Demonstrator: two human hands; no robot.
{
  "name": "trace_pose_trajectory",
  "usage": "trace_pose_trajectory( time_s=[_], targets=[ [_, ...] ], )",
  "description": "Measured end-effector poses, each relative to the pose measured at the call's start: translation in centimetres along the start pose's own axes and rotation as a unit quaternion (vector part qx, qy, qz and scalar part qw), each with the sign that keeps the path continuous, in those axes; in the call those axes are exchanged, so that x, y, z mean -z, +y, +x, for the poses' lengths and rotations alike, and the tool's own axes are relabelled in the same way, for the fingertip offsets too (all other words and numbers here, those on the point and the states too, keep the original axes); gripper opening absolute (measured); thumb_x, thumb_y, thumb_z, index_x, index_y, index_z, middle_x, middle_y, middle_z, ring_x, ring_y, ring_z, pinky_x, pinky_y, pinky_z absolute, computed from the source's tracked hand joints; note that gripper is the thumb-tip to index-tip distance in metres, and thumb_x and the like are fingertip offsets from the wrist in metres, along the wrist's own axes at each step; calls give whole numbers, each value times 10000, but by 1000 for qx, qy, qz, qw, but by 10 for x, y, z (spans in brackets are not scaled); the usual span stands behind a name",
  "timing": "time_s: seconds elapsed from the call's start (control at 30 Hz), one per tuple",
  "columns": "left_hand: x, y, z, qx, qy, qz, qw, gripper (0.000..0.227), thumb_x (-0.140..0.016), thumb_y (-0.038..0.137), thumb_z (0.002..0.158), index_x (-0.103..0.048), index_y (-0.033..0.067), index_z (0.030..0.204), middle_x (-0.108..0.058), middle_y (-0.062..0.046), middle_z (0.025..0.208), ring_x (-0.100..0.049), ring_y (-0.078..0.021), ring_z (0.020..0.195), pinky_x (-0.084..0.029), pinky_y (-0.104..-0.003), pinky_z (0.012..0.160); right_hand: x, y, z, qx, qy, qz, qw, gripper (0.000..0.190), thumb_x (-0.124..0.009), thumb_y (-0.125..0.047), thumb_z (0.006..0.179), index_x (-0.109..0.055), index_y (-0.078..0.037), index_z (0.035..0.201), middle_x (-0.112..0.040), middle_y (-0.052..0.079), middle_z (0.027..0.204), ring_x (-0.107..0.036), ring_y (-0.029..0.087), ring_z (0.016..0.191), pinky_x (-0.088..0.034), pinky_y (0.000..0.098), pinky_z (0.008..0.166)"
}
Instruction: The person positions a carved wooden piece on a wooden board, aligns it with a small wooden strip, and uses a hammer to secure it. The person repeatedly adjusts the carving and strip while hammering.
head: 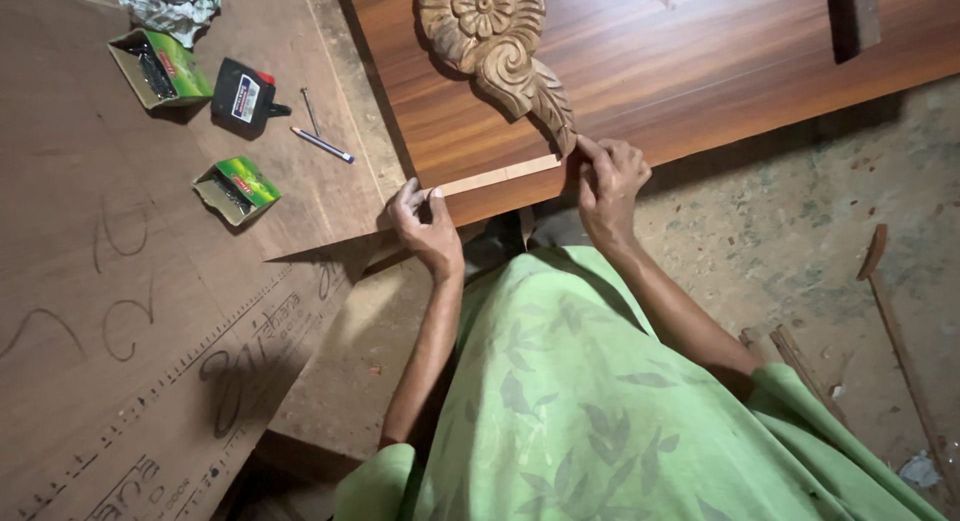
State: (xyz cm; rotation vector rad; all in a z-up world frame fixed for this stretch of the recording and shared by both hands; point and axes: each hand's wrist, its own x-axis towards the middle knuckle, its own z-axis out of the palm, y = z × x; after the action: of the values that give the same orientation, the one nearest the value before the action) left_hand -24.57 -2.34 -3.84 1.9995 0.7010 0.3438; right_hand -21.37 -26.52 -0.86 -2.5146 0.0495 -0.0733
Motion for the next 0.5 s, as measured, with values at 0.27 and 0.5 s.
trace_pose_trajectory(
  time_s=[0.27, 0.5],
  targets=[
    [2, 4, 0, 5, 1, -1, 1000, 346, -739, 34, 938, -627, -7, 1264, -630, -110, 1120, -646, -215, 974, -547, -363, 907, 4, -6, -1, 4, -10, 3, 1000, 452, -635, -2, 913, -686, -108, 1350, -610, 92, 1145, -506, 280, 1174, -292, 458, 1003],
    [1, 2, -1, 12, 2, 3, 1000, 371, -741, 41, 940, -615, -8, 1286, -631, -107, 1107, -636, -216, 968, -547, -363, 893, 1, 6, -8, 18, -1, 28, 999, 447, -646, -28, 942, -640, -73, 1387, -609, 106, 1194, -492, 292, 1198, -290, 471, 1040]
  ],
)
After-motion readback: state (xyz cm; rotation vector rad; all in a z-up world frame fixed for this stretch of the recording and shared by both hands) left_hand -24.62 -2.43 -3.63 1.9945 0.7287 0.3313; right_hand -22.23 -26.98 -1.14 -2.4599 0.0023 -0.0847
